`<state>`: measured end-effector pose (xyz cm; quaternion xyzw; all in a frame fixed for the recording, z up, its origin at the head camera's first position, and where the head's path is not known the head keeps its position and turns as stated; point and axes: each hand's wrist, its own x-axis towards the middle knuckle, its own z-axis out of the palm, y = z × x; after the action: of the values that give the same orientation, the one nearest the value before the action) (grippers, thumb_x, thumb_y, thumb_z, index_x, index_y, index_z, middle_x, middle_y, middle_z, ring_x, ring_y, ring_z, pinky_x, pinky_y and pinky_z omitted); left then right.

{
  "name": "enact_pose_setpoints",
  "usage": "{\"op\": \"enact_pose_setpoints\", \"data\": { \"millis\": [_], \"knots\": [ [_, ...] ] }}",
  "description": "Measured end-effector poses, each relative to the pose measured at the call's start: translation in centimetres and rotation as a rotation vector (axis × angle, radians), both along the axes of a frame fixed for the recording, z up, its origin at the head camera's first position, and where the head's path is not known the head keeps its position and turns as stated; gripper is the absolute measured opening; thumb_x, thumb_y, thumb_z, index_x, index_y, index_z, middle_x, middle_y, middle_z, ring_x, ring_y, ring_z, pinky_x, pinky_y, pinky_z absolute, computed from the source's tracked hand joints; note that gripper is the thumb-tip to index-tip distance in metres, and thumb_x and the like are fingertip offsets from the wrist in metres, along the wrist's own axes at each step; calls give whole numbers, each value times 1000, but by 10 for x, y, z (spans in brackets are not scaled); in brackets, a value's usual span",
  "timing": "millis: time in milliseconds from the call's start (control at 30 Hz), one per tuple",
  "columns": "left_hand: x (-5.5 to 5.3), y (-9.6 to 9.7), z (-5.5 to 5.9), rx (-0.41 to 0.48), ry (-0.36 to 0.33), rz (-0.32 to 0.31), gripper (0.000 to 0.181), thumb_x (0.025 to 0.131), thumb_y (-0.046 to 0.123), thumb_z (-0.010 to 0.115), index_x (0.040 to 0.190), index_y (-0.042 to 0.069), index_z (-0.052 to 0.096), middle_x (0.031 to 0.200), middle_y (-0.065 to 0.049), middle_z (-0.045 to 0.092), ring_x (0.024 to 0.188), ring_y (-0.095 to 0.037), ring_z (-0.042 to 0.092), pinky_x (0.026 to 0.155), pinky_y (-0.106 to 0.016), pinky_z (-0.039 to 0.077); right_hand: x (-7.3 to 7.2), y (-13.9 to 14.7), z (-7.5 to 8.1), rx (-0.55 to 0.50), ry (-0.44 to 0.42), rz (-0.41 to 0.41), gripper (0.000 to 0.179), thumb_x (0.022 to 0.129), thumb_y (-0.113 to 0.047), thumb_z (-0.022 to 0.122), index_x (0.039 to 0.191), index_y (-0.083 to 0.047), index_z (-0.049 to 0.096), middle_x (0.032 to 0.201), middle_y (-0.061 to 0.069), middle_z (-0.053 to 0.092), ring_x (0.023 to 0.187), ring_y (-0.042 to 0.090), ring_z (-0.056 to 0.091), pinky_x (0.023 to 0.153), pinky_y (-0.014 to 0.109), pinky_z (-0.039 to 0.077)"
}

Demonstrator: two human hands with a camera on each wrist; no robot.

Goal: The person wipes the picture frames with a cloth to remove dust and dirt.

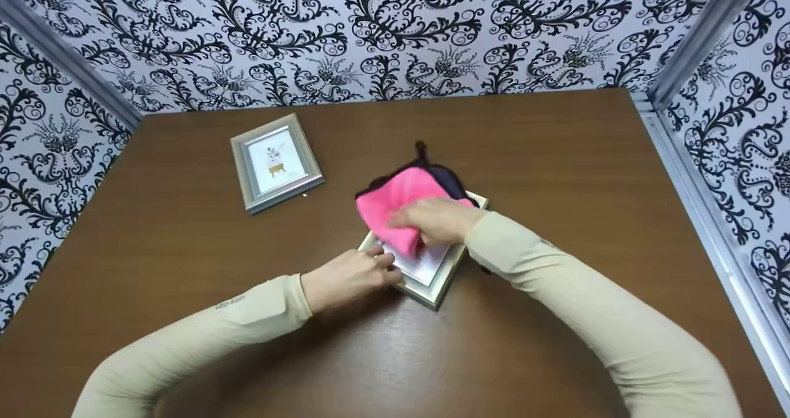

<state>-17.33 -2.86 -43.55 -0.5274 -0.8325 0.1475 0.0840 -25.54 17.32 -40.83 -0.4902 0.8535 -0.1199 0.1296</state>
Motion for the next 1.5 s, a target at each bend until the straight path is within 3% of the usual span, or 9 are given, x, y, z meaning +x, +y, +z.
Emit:
{"op": "enact_pose_setpoints", "data": {
  "millis": [133,433,533,700,833,1000,1133,1367,1500],
  "knots": [
    [-1,0,0,0,-21,-5,19,93,14,59,105,24,70,100,-1,65,87,-19,60,65,-25,53,-8,7,0,38,-17,53,73,70,19,57,136,-10,56,143,9,48,134,30,40,103,55,35],
    [0,0,3,15,-32,7,19,92,13,60,104,24,70,95,0,65,80,-20,60,61,-25,52,-44,24,-6,44,168,-5,67,68,19,62,131,-5,59,138,14,52,130,35,44,106,50,34],
    [0,0,3,22,-28,7,18,92,12,60,102,23,70,94,1,65,79,-19,60,60,-25,51,-50,26,-5,52,196,-62,64,73,19,60,133,-4,57,138,15,51,131,36,43,106,52,34],
    [0,-1,2,31,-17,14,18,92,12,60,101,23,70,93,1,65,78,-19,59,59,-24,51,-57,16,3,74,133,-278,50,88,4,56,137,-7,53,142,17,47,133,36,39,98,65,34],
    [1,0,1,34,-12,15,18,92,12,59,101,23,70,92,1,65,77,-19,59,59,-25,51,-71,3,7,54,65,-352,42,93,0,50,134,-4,56,138,19,51,132,38,40,105,57,30],
    [1,2,1,42,-9,37,17,92,14,60,101,24,71,91,0,66,77,-19,59,60,-25,51,-80,-18,6,24,77,-220,39,75,10,53,108,-4,70,109,13,66,109,32,57,96,41,43],
    [2,3,0,57,7,45,19,92,13,61,101,25,72,89,0,66,76,-19,59,58,-25,52,-70,-38,9,57,74,-132,28,69,8,51,83,-11,67,85,2,62,85,22,56,81,36,46],
    [3,1,-4,75,102,25,17,88,14,63,93,28,71,84,1,63,75,-15,59,55,-22,49,-37,-68,14,91,-59,12,32,71,3,53,97,-10,66,90,0,63,80,20,55,76,34,47],
    [3,1,-5,72,103,25,17,89,14,63,94,29,71,85,1,63,78,-16,59,60,-25,49,-33,-69,15,81,-58,29,32,72,2,56,101,-8,65,86,2,62,75,21,54,74,34,46]
  ]
}}
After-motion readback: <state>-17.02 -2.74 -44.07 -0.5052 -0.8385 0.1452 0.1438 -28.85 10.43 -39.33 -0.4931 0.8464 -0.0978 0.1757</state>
